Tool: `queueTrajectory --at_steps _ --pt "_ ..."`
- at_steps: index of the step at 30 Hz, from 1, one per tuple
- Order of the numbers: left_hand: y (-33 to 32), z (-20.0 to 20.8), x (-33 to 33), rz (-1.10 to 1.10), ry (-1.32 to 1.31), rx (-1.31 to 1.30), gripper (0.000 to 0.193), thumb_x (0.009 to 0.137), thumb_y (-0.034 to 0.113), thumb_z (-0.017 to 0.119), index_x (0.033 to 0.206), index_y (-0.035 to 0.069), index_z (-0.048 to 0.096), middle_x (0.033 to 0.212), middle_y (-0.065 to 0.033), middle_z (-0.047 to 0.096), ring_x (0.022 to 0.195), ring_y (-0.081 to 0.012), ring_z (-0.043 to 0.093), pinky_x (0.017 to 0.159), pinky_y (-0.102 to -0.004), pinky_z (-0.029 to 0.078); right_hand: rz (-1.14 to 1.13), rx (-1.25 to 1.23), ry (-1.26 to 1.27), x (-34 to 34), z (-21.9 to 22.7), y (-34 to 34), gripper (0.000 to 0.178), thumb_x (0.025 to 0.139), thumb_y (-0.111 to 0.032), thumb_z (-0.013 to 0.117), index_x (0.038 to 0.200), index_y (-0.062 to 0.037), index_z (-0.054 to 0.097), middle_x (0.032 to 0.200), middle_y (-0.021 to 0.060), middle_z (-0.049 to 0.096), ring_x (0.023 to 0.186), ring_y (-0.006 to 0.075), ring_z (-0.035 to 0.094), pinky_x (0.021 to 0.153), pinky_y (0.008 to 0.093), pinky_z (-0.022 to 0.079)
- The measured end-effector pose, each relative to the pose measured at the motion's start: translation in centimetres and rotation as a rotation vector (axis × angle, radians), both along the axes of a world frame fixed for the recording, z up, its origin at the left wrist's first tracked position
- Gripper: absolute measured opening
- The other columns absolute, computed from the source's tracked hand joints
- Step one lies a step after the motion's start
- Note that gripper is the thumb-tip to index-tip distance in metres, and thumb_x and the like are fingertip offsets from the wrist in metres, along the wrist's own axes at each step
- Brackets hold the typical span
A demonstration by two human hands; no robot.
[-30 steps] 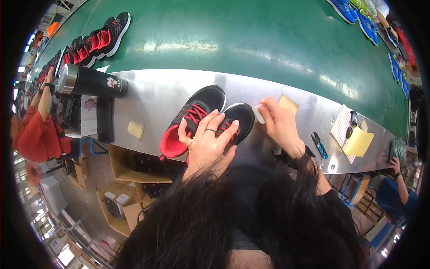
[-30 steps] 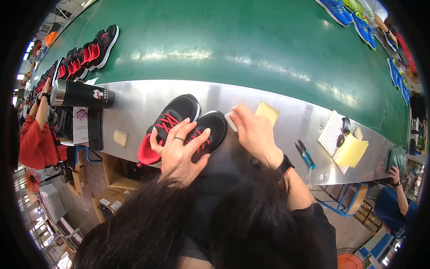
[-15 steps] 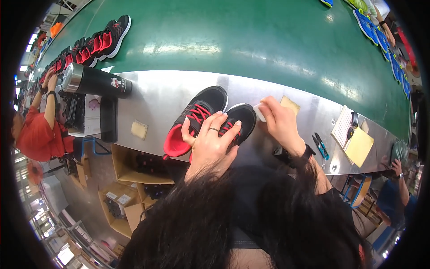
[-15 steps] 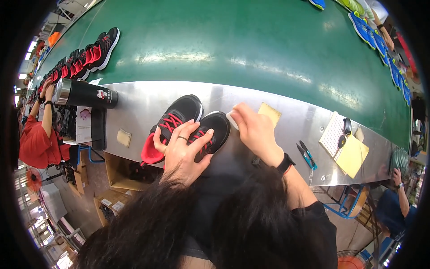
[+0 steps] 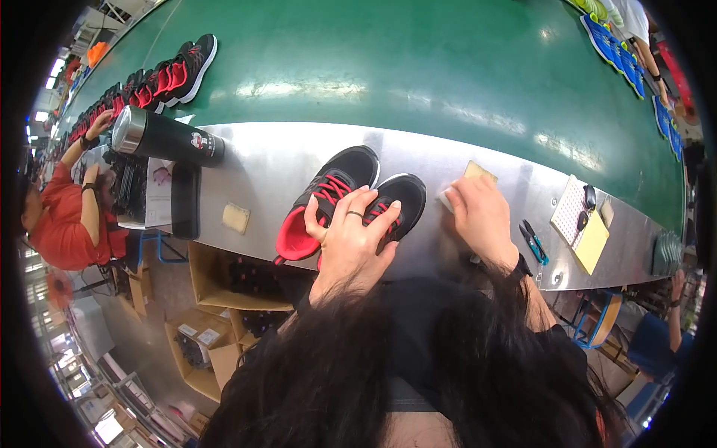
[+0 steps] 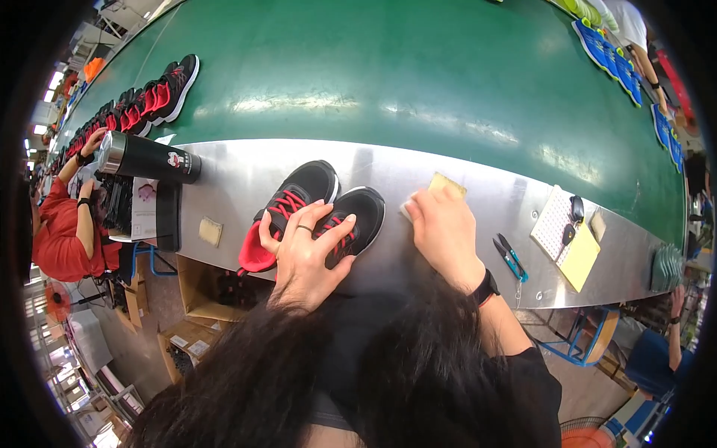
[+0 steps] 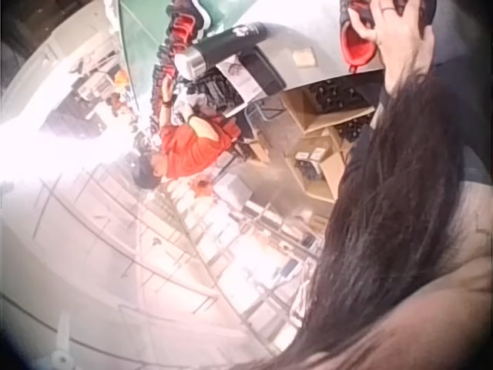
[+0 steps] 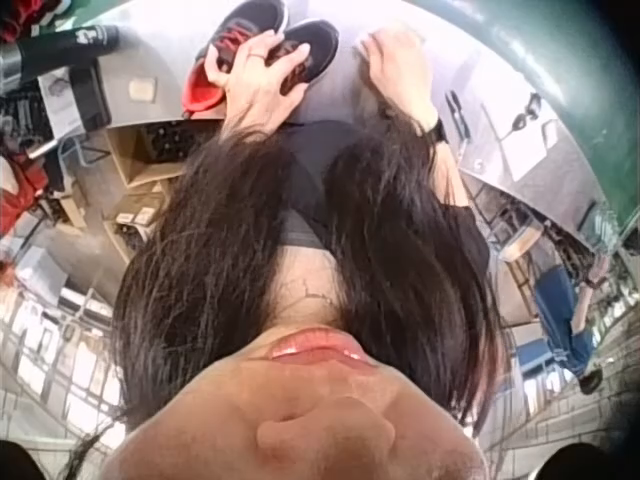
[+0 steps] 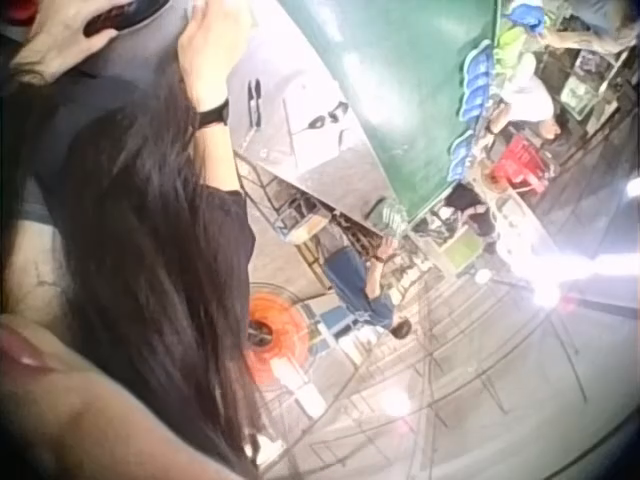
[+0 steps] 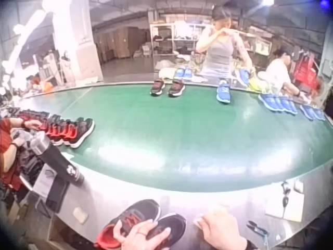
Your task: Checking the quality of shoes on an assembly line and cleaning small spots.
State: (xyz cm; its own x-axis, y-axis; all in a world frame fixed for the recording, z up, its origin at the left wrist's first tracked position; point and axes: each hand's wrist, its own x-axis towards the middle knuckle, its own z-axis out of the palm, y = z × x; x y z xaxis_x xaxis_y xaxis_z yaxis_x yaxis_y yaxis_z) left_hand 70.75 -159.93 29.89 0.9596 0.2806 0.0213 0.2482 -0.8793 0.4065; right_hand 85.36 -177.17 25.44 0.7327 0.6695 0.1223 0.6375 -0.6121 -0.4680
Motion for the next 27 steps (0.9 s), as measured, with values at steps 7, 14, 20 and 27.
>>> queueTrajectory --at_steps 7,14,20,27 --pt "-0.5 -0.3 0.2 0.001 -0.008 0.018 0.058 0.063 0.021 0.084 0.118 0.026 0.067 0.127 -0.0051 0.056 0.127 -0.021 0.048 0.109 -0.0623 0.007 -0.179 0.083 -0.188 -0.2 1.5 2.0 0.025 0.075 -0.017 0.077 0.097 -0.0102 0.069 0.111 0.0029 0.058 0.102 0.0296 0.049 0.087 0.0404 0.044" --pt "-1.3 -0.4 0.5 -0.002 -0.011 0.006 0.057 0.064 0.021 0.084 0.118 0.025 0.067 0.126 -0.005 0.056 0.128 -0.0212 0.048 0.109 -0.062 0.008 0.061 0.028 -0.206 0.4 0.8 0.8 0.02 0.076 -0.014 0.071 0.096 -0.0146 0.072 0.08 0.0002 0.066 0.083 0.022 0.057 0.08 0.0368 0.04" --pt "-1.6 -0.5 0.9 -0.013 -0.057 0.008 0.054 0.063 0.019 0.082 0.115 0.021 0.067 0.123 -0.0083 0.058 0.126 -0.0222 0.049 0.107 -0.0633 0.01 -0.012 -0.13 -0.128 1.0 2.0 -0.4 0.018 0.077 -0.012 0.069 0.096 -0.0133 0.071 0.083 0.0025 0.069 0.084 0.0229 0.059 0.08 0.0379 0.04" --pt "-2.0 -0.8 1.1 -0.017 -0.062 0.0 0.053 0.064 0.019 0.081 0.115 0.021 0.066 0.123 -0.0089 0.058 0.126 -0.0224 0.049 0.108 -0.0632 0.01 -0.059 0.126 -0.271 2.2 1.8 -0.5 0.019 0.074 -0.012 0.075 0.092 -0.0105 0.07 0.098 0.0032 0.067 0.096 0.0262 0.055 0.084 0.0398 0.044"
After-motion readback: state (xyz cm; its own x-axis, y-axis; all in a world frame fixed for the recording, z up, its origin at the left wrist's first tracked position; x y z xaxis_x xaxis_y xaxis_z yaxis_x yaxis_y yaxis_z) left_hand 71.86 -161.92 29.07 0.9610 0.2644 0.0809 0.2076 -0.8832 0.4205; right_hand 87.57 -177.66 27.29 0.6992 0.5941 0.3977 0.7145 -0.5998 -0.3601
